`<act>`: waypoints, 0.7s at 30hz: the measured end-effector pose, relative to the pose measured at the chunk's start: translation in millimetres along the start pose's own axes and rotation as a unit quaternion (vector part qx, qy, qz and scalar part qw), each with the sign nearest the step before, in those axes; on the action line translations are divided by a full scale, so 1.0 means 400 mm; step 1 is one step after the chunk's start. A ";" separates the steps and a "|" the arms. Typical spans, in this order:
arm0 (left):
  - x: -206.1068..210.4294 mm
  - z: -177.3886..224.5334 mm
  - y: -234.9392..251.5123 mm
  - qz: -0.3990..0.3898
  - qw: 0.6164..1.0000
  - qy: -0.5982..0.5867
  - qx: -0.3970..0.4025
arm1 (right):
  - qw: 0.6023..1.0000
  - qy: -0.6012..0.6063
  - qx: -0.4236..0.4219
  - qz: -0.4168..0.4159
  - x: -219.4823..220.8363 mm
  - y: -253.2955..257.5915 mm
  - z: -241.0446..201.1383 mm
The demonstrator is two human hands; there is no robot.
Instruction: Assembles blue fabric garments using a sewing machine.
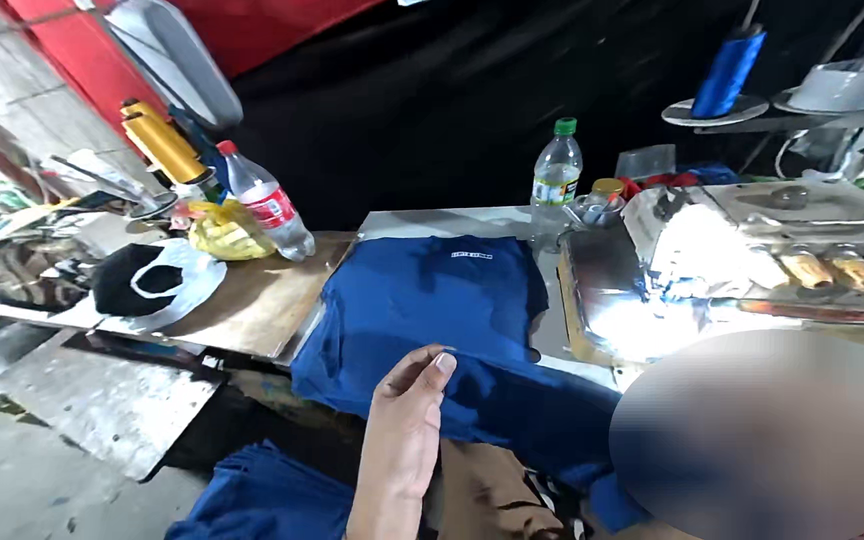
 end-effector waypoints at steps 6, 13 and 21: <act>0.009 -0.067 -0.090 0.073 0.957 0.084 0.267 | 0.979 0.070 -0.188 0.027 0.001 -0.038 -0.011; 0.197 0.119 0.068 -0.233 0.805 0.364 0.406 | 0.934 0.288 -0.185 0.104 0.082 -0.065 0.037; 0.372 -0.307 0.365 -0.424 0.752 0.498 0.081 | 0.923 0.310 0.215 0.075 0.349 -0.034 0.173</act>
Point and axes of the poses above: each hand's wrist, its own y-axis towards the middle knuckle, its own x-axis out of the palm, z = x × y, the point moved 1 cm from there along y, towards the middle knuckle, and after that the axes turned 8 degrees about -y, right-handed, at the moved point
